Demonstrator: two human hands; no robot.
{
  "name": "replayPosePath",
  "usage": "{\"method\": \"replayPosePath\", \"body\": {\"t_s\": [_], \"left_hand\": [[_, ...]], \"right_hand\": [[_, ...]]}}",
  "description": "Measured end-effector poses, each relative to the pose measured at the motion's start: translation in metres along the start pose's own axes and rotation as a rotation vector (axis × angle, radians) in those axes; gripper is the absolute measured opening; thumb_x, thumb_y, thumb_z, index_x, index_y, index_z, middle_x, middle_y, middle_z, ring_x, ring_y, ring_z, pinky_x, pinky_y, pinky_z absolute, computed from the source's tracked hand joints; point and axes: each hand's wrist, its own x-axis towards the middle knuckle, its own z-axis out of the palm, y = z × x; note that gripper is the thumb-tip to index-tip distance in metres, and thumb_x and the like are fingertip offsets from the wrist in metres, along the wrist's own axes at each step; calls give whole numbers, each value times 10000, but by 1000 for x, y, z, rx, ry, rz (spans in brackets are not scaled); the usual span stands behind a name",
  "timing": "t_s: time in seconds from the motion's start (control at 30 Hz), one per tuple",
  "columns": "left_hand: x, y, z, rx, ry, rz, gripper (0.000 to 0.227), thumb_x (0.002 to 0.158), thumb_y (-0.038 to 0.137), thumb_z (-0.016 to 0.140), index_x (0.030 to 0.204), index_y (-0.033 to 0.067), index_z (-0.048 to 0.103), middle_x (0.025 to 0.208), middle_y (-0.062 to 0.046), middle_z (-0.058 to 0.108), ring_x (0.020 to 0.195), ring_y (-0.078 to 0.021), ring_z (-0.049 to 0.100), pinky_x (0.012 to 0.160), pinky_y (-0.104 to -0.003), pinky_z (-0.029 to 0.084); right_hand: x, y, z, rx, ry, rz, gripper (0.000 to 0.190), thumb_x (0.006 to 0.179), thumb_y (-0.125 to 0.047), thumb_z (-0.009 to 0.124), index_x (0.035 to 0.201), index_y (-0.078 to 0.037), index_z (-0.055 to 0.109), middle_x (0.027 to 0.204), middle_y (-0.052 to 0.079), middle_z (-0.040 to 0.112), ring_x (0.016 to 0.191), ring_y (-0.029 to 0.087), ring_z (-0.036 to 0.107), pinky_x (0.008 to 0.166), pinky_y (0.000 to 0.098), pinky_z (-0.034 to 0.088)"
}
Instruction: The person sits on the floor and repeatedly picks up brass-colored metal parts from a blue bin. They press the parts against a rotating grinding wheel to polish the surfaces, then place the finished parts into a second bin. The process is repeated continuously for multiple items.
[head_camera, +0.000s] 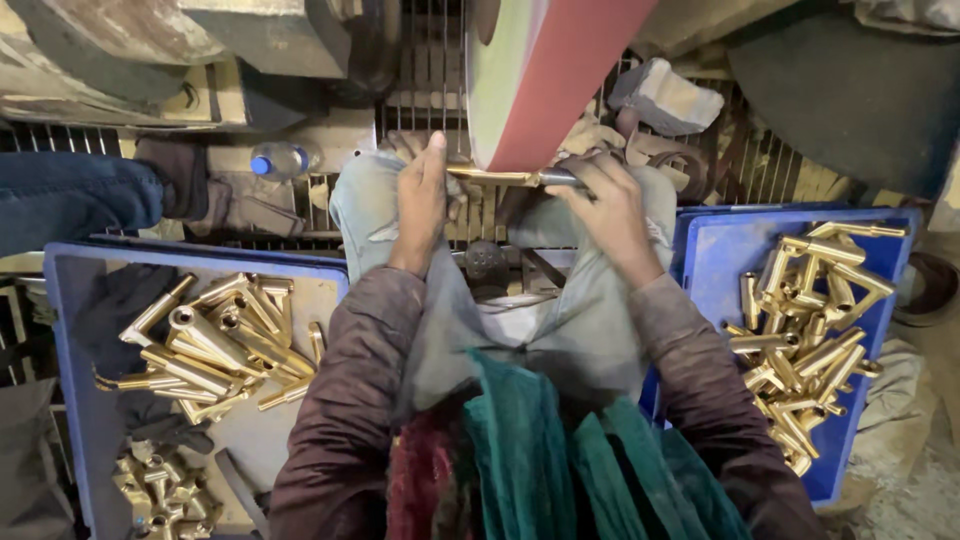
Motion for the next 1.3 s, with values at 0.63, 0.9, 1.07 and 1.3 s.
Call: {"method": "replayPosePath", "body": {"t_s": [0.63, 0.9, 1.07, 1.3], "left_hand": [[-68, 79, -12, 307, -234, 260, 530, 1098, 510, 536, 938, 54, 753, 693, 27, 601, 566, -43, 514, 501, -220, 409], [-115, 98, -19, 268, -156, 574, 437, 1094, 420, 551, 1199, 19, 689, 1023, -35, 693, 960, -137, 634, 878, -314, 506], [-173, 89, -19, 731, -344, 712, 541, 828, 293, 791, 1262, 12, 633, 1078, -163, 654, 994, -339, 613, 893, -447, 484], [-173, 62, -18, 827, -350, 845, 272, 912, 108, 691, 1163, 29, 620, 1093, -182, 596, 1052, -408, 546, 937, -473, 471]], "right_hand": [[-88, -75, -8, 647, -358, 385, 284, 1034, -311, 637, 1062, -30, 667, 715, -14, 554, 610, 43, 475, 524, 225, 377], [-113, -112, -6, 1554, -274, 646, 355, 1085, -357, 502, 1077, -6, 555, 626, -23, 426, 430, 43, 332, 390, 210, 273], [-113, -124, -15, 1529, -297, 685, 371, 1095, -381, 507, 1088, -13, 546, 636, -28, 410, 438, 41, 320, 391, 208, 266], [-117, -144, -7, 1518, -366, 739, 423, 1054, -441, 467, 1124, -43, 591, 639, 28, 514, 423, 100, 445, 381, 235, 340]]}}
